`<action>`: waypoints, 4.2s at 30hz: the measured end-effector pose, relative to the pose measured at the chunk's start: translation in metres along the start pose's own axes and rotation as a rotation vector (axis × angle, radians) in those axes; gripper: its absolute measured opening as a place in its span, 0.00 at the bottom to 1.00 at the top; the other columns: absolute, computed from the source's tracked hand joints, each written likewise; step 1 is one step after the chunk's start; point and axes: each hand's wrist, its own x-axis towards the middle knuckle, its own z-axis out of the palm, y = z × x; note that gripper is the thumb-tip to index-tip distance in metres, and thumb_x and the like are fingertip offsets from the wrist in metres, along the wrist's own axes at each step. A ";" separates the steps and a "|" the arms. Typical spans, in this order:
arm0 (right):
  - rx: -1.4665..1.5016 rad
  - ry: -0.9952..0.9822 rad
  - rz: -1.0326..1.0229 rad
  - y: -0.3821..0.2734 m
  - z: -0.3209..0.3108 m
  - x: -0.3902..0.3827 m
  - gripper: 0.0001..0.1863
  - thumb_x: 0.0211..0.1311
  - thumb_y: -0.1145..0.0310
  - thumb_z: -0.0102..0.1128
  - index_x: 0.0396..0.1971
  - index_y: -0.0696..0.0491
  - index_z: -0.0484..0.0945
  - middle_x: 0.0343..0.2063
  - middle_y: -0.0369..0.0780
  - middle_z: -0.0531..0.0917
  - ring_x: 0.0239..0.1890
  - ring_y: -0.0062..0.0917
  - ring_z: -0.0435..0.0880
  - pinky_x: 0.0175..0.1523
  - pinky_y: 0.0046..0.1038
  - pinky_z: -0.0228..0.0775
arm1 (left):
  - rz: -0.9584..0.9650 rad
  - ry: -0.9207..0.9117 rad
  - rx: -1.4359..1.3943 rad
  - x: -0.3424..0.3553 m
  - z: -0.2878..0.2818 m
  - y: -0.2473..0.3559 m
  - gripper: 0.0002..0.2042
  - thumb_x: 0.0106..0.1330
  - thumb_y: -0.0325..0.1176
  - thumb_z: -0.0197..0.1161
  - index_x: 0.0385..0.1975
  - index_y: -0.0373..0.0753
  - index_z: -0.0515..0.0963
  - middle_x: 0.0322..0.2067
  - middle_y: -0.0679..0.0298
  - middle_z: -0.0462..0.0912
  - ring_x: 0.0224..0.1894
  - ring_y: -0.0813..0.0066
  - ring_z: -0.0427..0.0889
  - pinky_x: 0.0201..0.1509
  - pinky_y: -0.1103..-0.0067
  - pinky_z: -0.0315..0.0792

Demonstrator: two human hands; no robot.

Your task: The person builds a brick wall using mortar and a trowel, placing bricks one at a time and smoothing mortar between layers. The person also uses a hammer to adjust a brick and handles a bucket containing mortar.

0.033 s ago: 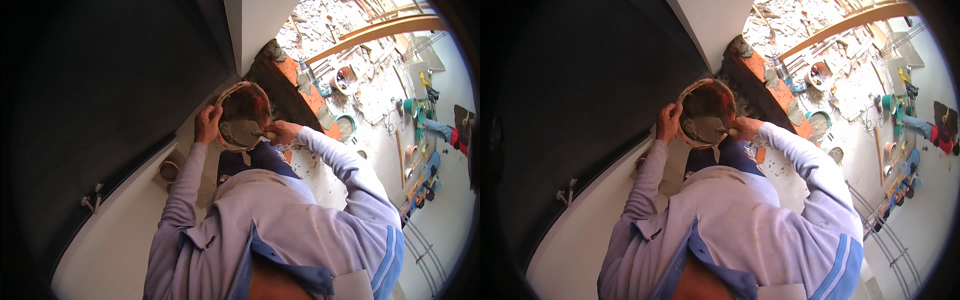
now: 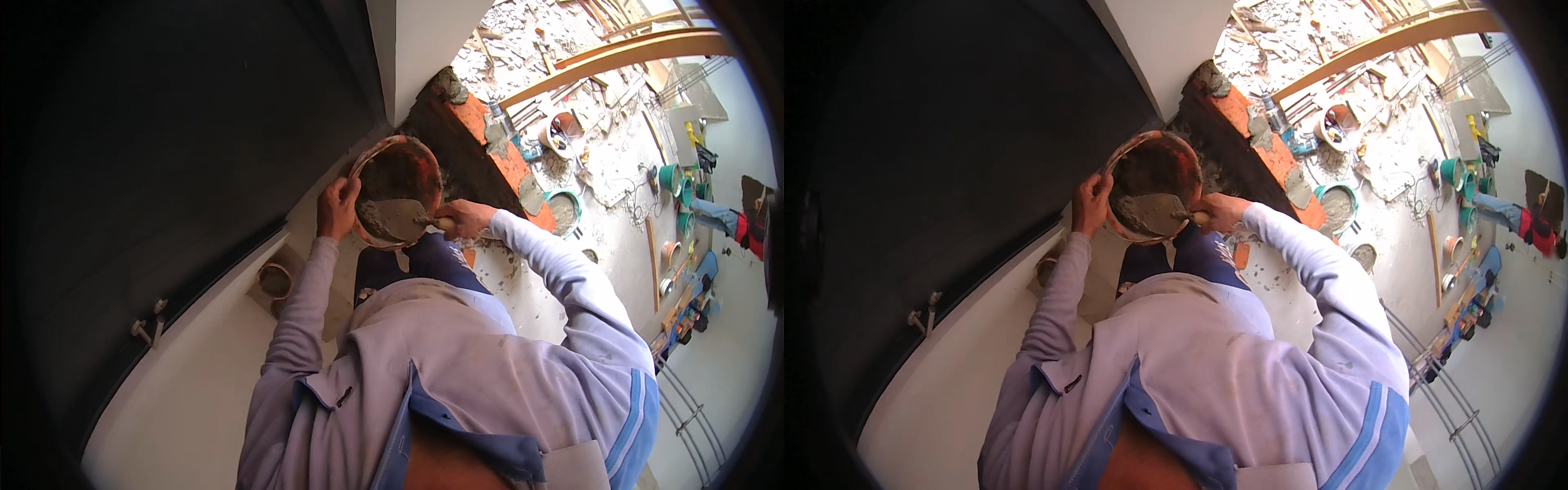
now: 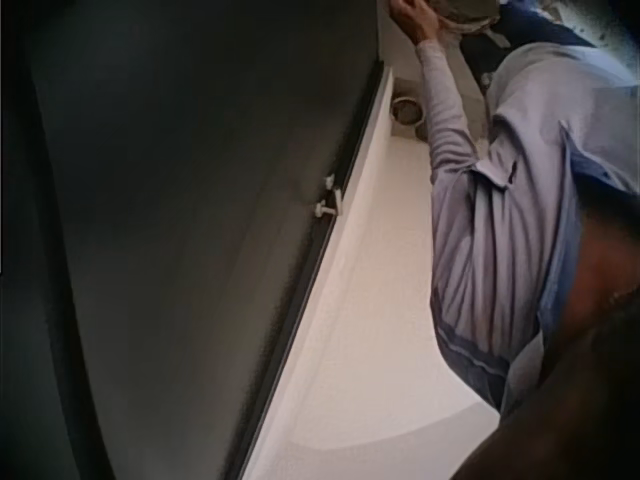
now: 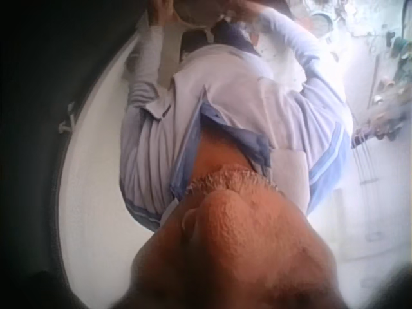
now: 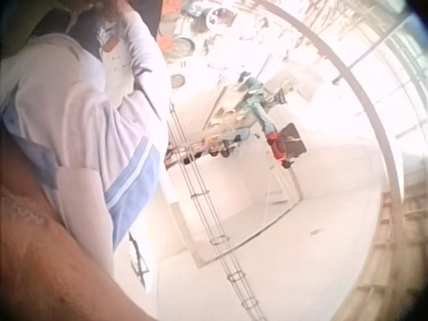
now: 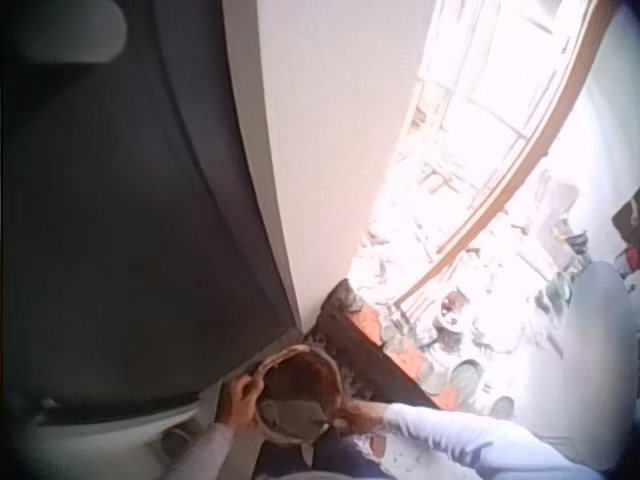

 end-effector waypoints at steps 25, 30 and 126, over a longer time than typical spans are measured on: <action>-0.598 0.586 0.385 0.115 -0.117 -0.011 0.16 0.65 0.57 0.52 0.37 0.56 0.65 0.30 0.53 0.80 0.35 0.49 0.81 0.40 0.46 0.72 | -0.600 0.403 -0.216 -0.117 -0.024 -0.109 0.28 0.69 0.56 0.52 0.49 0.31 0.72 0.40 0.55 0.78 0.36 0.73 0.77 0.46 0.74 0.70; -0.532 0.646 0.546 0.105 -0.089 -0.024 0.14 0.63 0.60 0.54 0.38 0.56 0.68 0.32 0.54 0.78 0.36 0.50 0.81 0.41 0.47 0.73 | -0.605 0.394 -0.272 -0.122 -0.027 -0.088 0.22 0.69 0.51 0.55 0.39 0.33 0.75 0.28 0.63 0.76 0.24 0.79 0.75 0.30 0.78 0.69; -0.367 0.647 0.478 0.082 -0.088 -0.005 0.17 0.69 0.56 0.47 0.36 0.58 0.66 0.28 0.59 0.79 0.39 0.56 0.78 0.43 0.50 0.69 | -0.497 0.507 -0.351 -0.124 -0.031 -0.103 0.19 0.68 0.50 0.59 0.31 0.37 0.74 0.26 0.73 0.71 0.30 0.83 0.66 0.35 0.81 0.63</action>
